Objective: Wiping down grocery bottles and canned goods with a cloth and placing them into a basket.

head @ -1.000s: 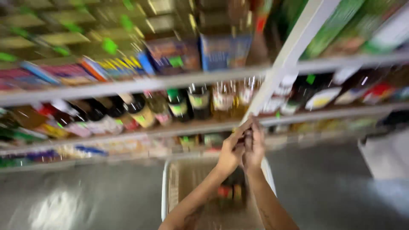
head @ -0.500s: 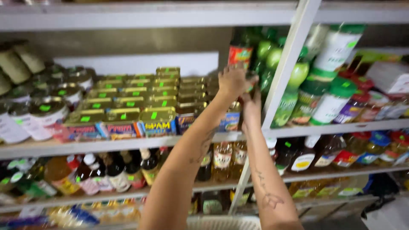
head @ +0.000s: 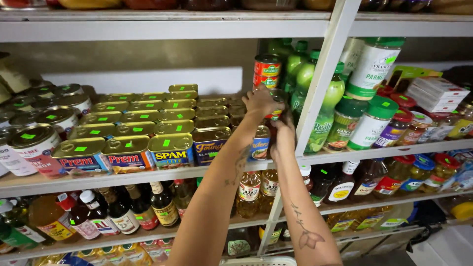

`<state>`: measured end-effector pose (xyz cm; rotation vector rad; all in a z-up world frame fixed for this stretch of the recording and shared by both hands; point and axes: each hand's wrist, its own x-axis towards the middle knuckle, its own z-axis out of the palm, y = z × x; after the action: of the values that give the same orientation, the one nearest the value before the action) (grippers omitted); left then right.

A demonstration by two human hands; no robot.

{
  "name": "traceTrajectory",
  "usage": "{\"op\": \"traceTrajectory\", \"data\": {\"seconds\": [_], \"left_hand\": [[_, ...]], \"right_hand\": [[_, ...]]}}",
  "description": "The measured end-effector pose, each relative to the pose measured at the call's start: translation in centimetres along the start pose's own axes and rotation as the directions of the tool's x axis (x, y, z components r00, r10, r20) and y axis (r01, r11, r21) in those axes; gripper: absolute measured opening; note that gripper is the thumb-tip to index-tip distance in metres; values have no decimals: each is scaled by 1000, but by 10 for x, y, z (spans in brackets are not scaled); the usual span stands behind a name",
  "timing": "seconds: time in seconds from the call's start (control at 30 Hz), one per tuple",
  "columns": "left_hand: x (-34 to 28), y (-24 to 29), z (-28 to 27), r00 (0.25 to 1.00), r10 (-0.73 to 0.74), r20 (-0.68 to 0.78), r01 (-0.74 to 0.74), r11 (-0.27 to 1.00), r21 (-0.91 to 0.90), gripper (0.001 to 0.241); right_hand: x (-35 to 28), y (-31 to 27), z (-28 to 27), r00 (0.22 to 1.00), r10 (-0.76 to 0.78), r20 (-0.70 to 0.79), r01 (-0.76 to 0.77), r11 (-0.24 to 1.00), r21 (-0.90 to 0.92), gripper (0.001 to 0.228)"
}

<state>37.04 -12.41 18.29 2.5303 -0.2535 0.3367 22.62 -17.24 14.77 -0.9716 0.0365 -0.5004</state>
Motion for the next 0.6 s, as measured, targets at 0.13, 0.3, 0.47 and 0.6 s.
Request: {"op": "traceTrajectory", "data": {"seconds": [0.13,0.3,0.47,0.6], "left_hand": [[-19,8,-21,998,-20,-61,10,987,-163,114],[-46,18,-47,980,-130,-150,49,892,-449,115],[-21,-5,-30,980,-178,-86,117,872,-474,105],[-64,10,-74,981,-184,-53,131,848,-513,94]], "right_hand": [[-24,-19,13,997,-76,24,80,946,-313,77],[59,24,-18,931,-217,294,363,451,-815,58],[83,17,-7,932,-53,359,353,-102,-930,68],[110,34,-18,932,-132,337,332,-59,-942,60]]}}
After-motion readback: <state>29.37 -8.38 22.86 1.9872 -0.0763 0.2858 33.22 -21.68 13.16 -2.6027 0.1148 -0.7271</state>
